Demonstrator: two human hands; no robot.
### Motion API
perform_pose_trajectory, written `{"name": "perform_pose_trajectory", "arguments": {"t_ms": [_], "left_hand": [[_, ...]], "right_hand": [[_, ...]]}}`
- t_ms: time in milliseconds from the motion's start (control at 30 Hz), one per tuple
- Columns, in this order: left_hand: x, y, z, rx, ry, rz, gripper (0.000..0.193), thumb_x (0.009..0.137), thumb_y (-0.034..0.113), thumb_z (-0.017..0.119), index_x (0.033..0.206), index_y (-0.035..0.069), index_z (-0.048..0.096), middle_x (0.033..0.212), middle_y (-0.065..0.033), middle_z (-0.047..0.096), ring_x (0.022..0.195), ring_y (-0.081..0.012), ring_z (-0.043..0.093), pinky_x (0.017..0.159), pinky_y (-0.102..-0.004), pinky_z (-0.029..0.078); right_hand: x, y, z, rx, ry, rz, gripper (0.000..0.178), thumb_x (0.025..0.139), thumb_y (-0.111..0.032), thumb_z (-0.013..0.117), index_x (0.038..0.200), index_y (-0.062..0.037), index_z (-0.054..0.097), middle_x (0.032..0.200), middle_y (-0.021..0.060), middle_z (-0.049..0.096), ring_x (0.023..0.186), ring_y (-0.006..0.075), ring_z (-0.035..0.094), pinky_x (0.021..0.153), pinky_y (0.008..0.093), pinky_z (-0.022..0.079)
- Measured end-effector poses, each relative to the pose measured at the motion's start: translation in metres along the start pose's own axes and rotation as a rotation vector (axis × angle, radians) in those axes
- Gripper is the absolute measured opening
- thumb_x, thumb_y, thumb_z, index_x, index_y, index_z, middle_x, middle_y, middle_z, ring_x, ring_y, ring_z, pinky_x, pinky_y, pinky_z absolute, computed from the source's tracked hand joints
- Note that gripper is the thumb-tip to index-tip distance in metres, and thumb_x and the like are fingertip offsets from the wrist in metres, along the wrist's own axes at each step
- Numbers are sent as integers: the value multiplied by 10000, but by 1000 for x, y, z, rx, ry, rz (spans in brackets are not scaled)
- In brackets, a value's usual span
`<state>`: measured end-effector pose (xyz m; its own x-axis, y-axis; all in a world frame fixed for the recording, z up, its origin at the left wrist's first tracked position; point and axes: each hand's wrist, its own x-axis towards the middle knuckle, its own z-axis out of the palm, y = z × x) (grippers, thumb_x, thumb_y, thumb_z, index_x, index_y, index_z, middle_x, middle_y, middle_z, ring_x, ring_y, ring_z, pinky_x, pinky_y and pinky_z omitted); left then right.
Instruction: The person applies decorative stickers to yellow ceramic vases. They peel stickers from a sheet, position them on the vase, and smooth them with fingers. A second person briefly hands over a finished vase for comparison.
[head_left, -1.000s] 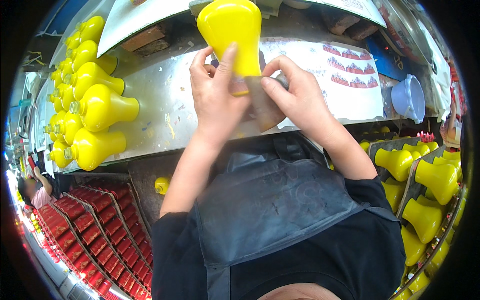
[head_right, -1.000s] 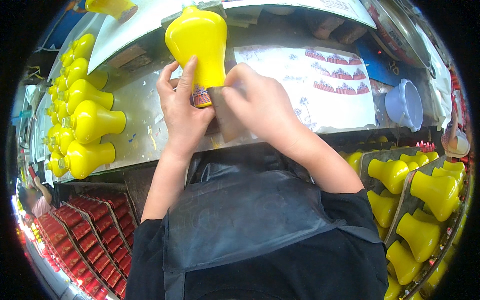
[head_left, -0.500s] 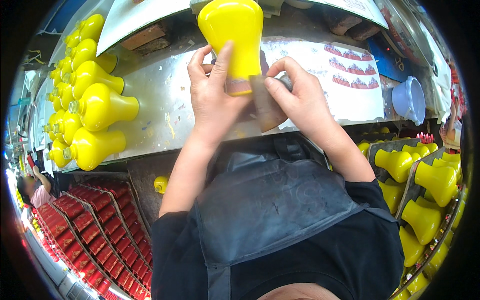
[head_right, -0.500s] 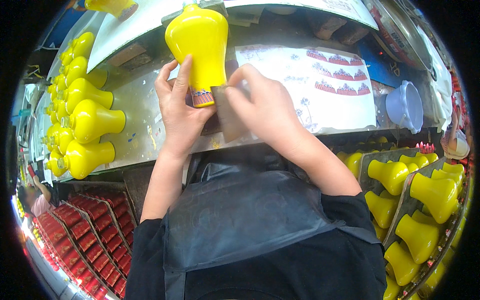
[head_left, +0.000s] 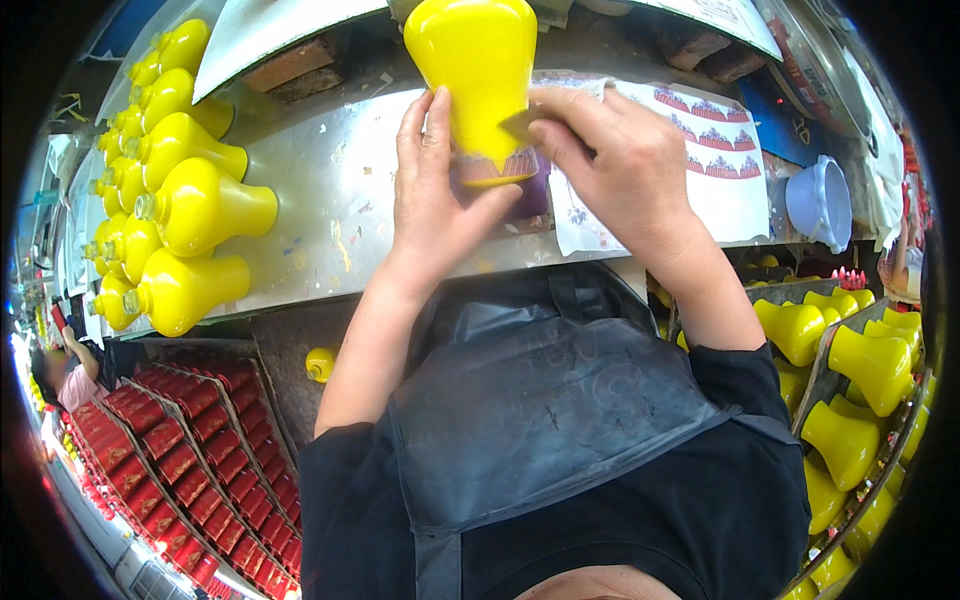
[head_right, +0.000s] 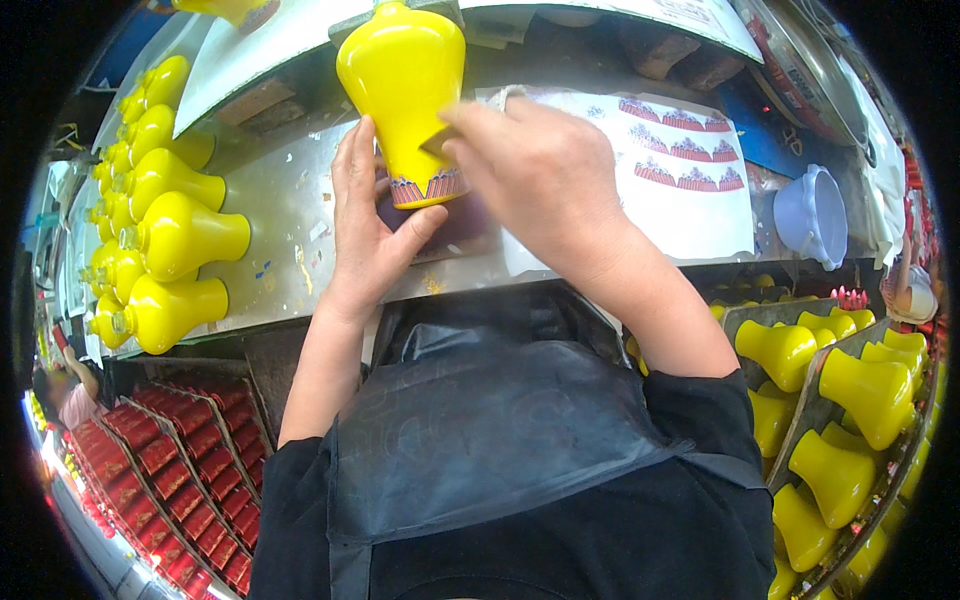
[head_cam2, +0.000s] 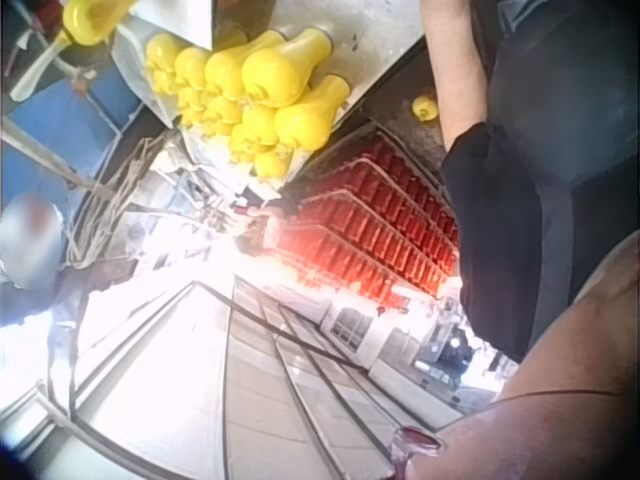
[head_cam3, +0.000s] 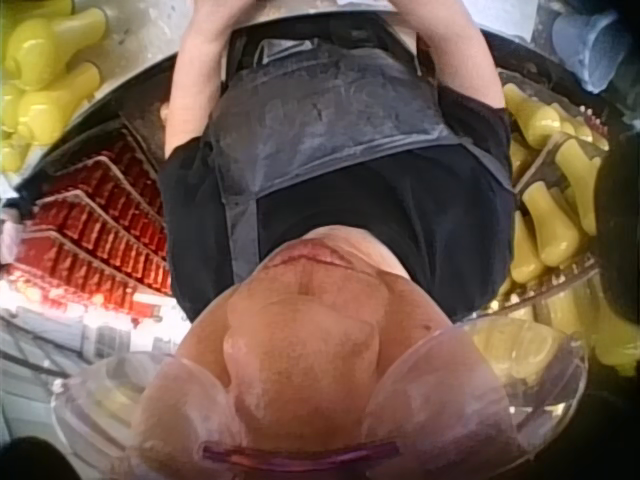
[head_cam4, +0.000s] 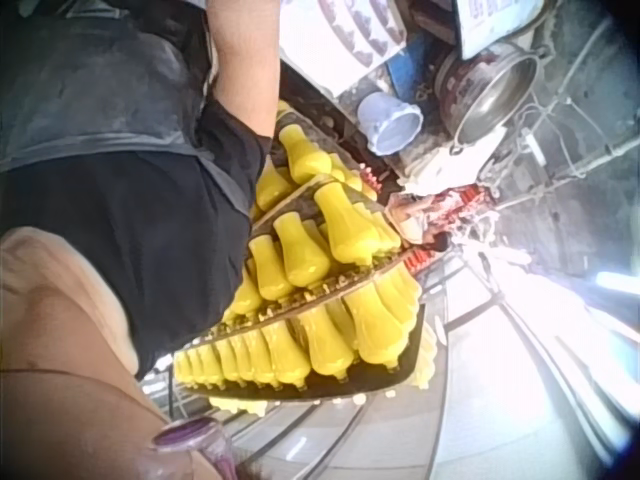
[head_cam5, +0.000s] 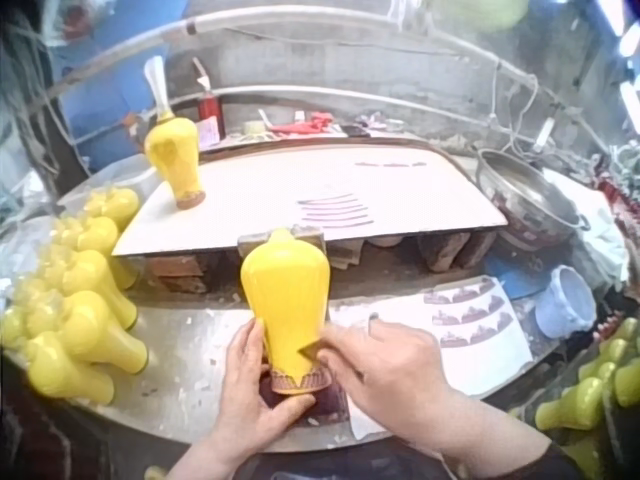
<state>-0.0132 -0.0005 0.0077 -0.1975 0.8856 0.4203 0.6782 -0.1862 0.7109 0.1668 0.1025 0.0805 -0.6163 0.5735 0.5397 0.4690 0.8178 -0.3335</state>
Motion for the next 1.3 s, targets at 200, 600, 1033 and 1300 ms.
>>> {"name": "perform_pose_trajectory", "arguments": {"t_ms": [200,600,1033,1300], "left_hand": [[2,6,9,-261,23,-223,977,848,223,780,1609,56,190,1517,-143,309,1245,-248,491,1051,-392,476],[14,13,10,-567,77,-370,1025,792,205,855,1580,46,219,1448,-159,402,1119,-220,535,969,-358,508],[11,3,6,-707,115,-356,844,883,111,757,1583,69,289,1492,-142,380,1218,-211,511,1017,-350,503],[5,13,13,128,134,-16,995,656,152,935,1527,149,454,1488,-169,345,1137,-289,519,1007,-408,498]], "right_hand": [[15,-4,-13,27,-139,-216,176,826,-155,815,976,-125,728,770,68,665,675,231,672,604,334,516],[51,-11,2,-49,-29,-509,211,734,-110,800,916,-114,694,787,93,632,764,277,675,687,371,537],[4,24,5,205,-131,-154,218,858,-161,816,1055,-89,756,918,77,757,788,213,719,679,299,563],[5,32,32,31,207,-147,203,837,-158,803,1023,-115,733,768,99,651,657,264,644,593,355,518]]}}
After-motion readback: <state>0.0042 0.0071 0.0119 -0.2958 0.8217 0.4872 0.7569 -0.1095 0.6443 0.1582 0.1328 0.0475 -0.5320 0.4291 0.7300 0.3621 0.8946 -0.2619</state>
